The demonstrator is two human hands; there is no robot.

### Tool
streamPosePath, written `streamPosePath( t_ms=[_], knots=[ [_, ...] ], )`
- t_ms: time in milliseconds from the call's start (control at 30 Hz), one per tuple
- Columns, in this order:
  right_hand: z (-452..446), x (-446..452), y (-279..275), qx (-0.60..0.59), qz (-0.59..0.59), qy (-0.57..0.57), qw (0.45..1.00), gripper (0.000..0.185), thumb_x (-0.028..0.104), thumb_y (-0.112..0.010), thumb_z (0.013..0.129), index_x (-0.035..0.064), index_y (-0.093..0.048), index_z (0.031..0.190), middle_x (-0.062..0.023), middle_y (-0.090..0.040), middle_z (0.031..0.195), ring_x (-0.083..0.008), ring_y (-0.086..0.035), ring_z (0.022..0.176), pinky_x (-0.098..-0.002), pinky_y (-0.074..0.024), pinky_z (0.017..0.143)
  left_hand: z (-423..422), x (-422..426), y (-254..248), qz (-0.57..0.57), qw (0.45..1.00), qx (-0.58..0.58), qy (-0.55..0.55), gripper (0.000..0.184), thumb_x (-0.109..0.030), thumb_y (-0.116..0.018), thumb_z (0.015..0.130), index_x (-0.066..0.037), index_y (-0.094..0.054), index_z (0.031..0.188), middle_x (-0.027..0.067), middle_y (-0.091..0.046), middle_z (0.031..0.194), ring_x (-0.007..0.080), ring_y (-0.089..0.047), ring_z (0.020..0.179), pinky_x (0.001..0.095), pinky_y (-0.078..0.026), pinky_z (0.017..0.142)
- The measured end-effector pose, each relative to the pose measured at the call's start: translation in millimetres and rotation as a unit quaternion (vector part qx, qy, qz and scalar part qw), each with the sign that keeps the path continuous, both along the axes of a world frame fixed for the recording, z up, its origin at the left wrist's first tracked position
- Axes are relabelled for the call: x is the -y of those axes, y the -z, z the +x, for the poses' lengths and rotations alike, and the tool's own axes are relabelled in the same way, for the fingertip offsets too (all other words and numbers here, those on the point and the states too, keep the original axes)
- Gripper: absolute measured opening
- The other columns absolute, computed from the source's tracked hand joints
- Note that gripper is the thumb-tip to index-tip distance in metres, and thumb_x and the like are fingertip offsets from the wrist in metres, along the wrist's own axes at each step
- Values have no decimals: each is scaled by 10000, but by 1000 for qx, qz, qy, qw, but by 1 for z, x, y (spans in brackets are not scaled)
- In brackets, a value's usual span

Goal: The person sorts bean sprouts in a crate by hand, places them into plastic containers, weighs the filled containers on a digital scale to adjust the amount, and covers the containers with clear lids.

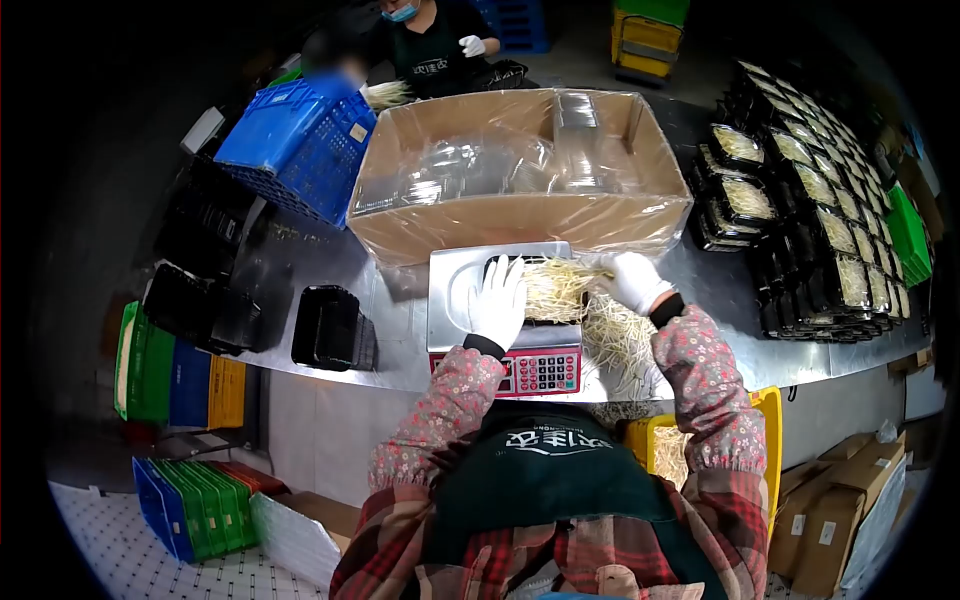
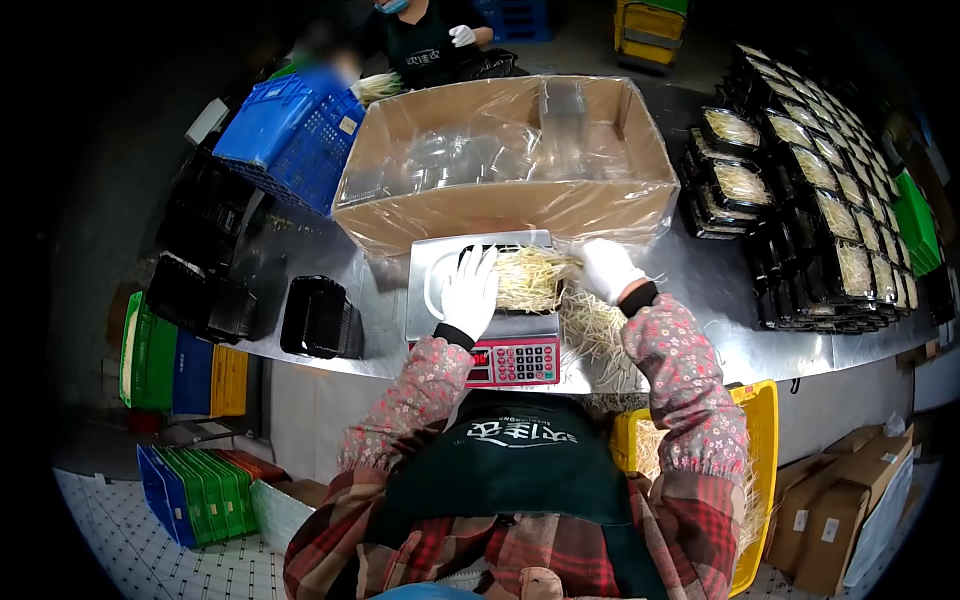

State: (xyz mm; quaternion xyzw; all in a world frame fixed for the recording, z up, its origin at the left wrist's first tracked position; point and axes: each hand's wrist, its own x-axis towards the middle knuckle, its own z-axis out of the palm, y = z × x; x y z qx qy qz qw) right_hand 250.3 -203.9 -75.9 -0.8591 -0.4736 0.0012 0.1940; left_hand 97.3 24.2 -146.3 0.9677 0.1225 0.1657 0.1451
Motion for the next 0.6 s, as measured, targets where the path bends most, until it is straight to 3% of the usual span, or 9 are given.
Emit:
streamPosePath(
  t_ms=[100,167,233,300,367,433,500,533,600],
  knots=[
    [3,36,-18,-28,36,45,998,290,294,-695,856,50,-704,1013,-187,-700,916,-373,-667,871,-427,-531,774,-5,-12,-2,-57,996,36,53,506,-317,-491,985,-167,-433,1465,146,-414,1508,344,-374,1392,545,-330,1094],
    [8,62,-13,-100,54,97,989,293,253,-724,847,19,-700,1021,-196,-701,922,-360,-675,862,-382,-533,760,-12,-22,-34,-132,986,59,80,488,-162,-548,966,-76,-462,1439,205,-455,1463,382,-409,1362,447,-347,1117],
    [3,83,15,-182,183,117,959,249,168,-721,867,-22,-696,1026,-205,-713,982,-349,-692,888,-345,-534,784,-16,-37,-27,-337,908,226,106,437,-85,-509,986,8,-463,1411,221,-478,1438,339,-453,1340,402,-374,1106],
    [6,101,53,-296,73,193,933,357,219,-760,832,19,-688,1118,-202,-706,1065,-350,-678,991,-364,-533,852,-31,-63,-48,-439,869,224,53,444,-25,-475,987,62,-427,1420,190,-492,1435,254,-475,1329,323,-374,1095],
    [1,110,63,-144,-197,165,956,604,328,-828,750,65,-633,1258,-204,-705,1025,-335,-683,958,-398,-530,839,-43,-103,-51,-464,863,200,28,497,-230,-427,1049,12,-367,1478,157,-439,1492,255,-450,1356,356,-374,1098],
    [10,112,55,-150,-301,164,927,865,421,-849,688,106,-494,1412,-219,-602,1283,-380,-597,1151,-425,-485,984,-55,-117,-84,-560,807,183,-35,558,-362,-394,1072,-14,-338,1505,147,-402,1527,255,-432,1376,368,-375,1098],
    [12,107,57,-39,-54,141,988,983,533,-831,679,171,-411,1490,-259,-453,1447,-389,-482,1311,-435,-431,1055,-52,-122,-97,-550,814,186,-30,552,-357,-396,1073,-18,-342,1506,138,-413,1522,237,-423,1384,364,-367,1098],
    [8,80,34,-22,43,117,992,1013,493,-843,677,146,-378,1508,-289,-411,1469,-411,-442,1343,-438,-399,1086,-46,-116,-103,-524,834,174,-11,547,-345,-402,1073,-13,-344,1504,126,-407,1529,194,-406,1392,350,-350,1112],
    [-23,10,-25,8,127,76,989,1014,402,-877,656,147,-380,1503,-260,-365,1511,-414,-351,1408,-465,-359,1118,-11,-95,-77,-588,786,180,55,499,-294,-442,1063,16,-414,1453,92,-499,1425,155,-491,1256,305,-392,1051]
  ],
)
